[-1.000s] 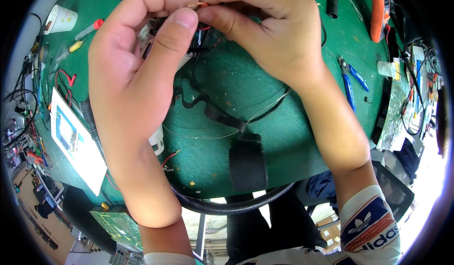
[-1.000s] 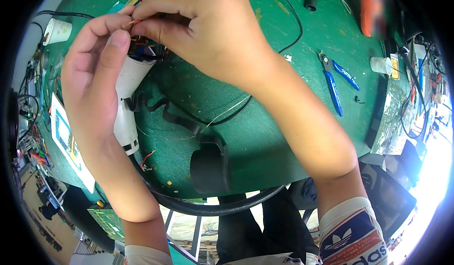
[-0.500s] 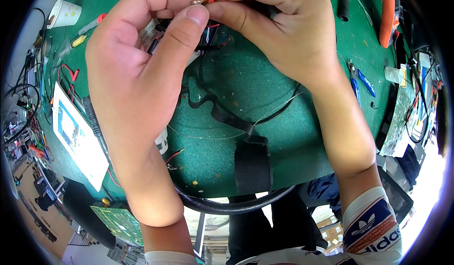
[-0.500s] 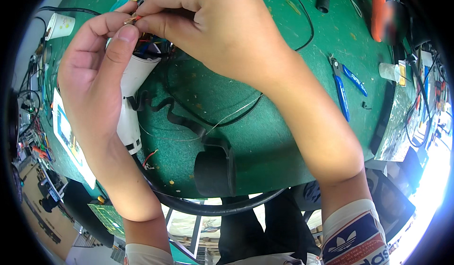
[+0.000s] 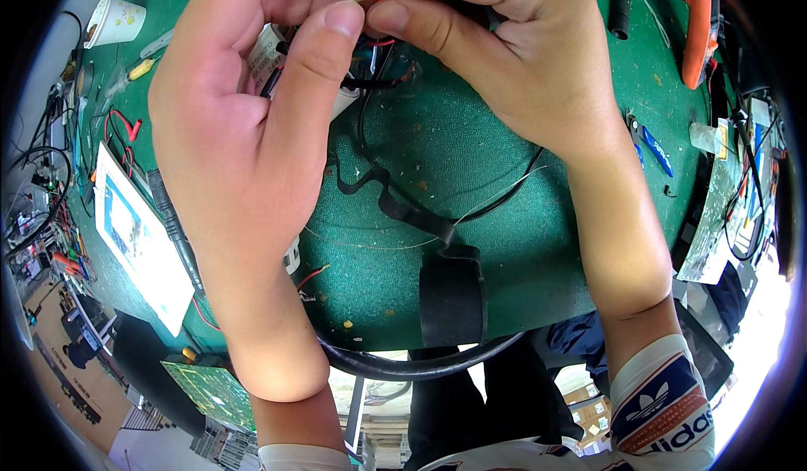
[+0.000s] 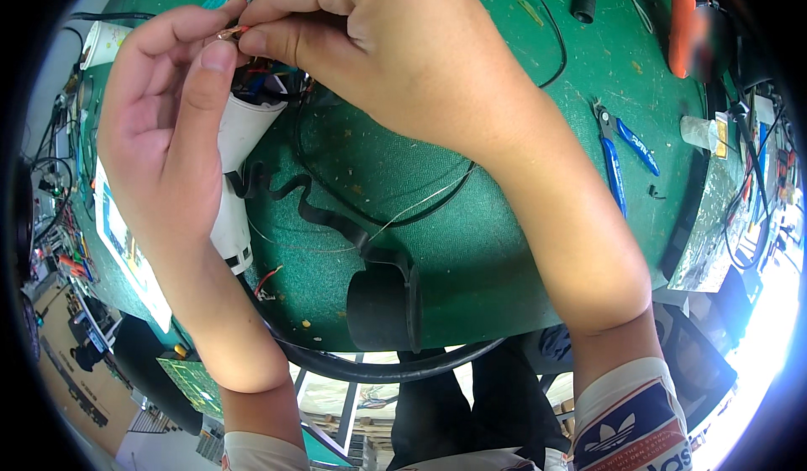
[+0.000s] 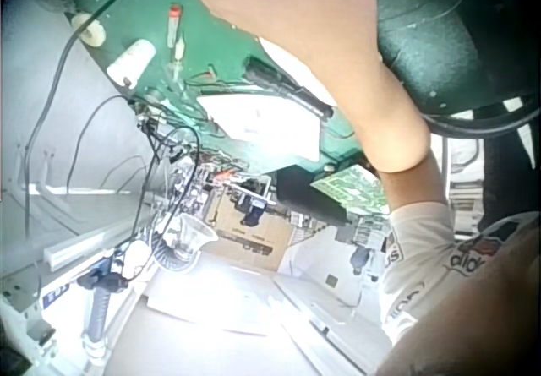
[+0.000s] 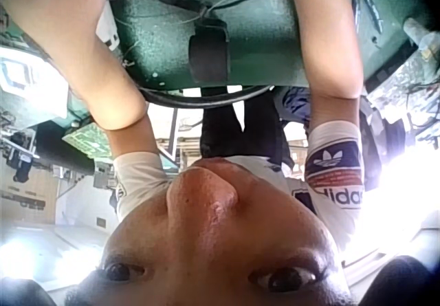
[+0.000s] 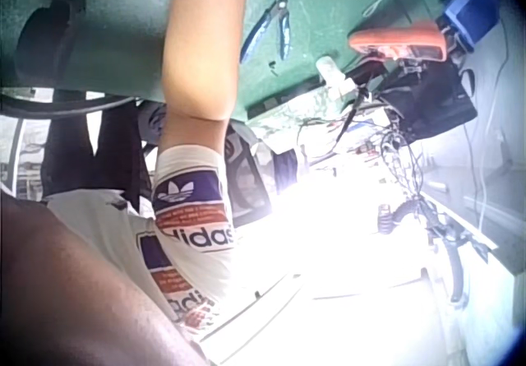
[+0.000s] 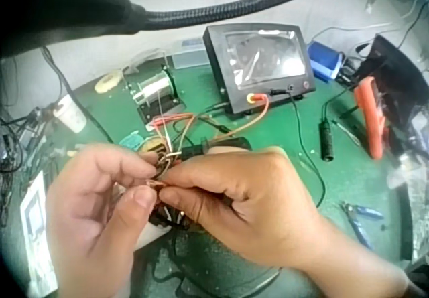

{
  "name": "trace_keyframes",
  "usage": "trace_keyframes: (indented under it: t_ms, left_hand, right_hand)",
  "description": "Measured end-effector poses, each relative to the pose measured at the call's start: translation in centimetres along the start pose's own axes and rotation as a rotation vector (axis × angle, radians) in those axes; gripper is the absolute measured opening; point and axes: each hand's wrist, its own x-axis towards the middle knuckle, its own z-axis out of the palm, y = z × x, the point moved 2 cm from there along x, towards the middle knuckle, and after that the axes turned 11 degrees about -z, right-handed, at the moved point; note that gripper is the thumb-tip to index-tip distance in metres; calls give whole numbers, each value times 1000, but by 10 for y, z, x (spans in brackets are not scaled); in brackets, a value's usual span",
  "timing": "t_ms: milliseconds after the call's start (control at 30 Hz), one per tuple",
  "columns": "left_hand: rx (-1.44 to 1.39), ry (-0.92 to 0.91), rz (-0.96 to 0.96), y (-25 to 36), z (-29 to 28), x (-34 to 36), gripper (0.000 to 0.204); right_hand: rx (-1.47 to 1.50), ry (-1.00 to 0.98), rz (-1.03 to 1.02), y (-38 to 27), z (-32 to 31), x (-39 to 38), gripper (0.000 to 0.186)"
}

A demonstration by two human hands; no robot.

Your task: The person strips insulation from wires with pliers, twists the exposed copper strands together by hand, and joins them using a soldering iron inside a device housing.

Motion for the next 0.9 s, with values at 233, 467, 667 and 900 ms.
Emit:
trace_keyframes:
  t_ms: [233,467,667,900]
  left_hand:
    - [75,14,23,-5,-2,-1,20]
    - [36,-29,50,9,3,-1,16]
    - [29,-44,-172,-7,-13,-2,14]
    - [-16,-73,-216,-5,-15,1,18]
  right_hand:
    - [54,-6,-9,3,-1,0,10]
    - [60,-25,-101,2,-4,2,9]
    - [65,37,-326,5,-6,2,9]
    - [-15,-38,-328,-2,-6,7,8]
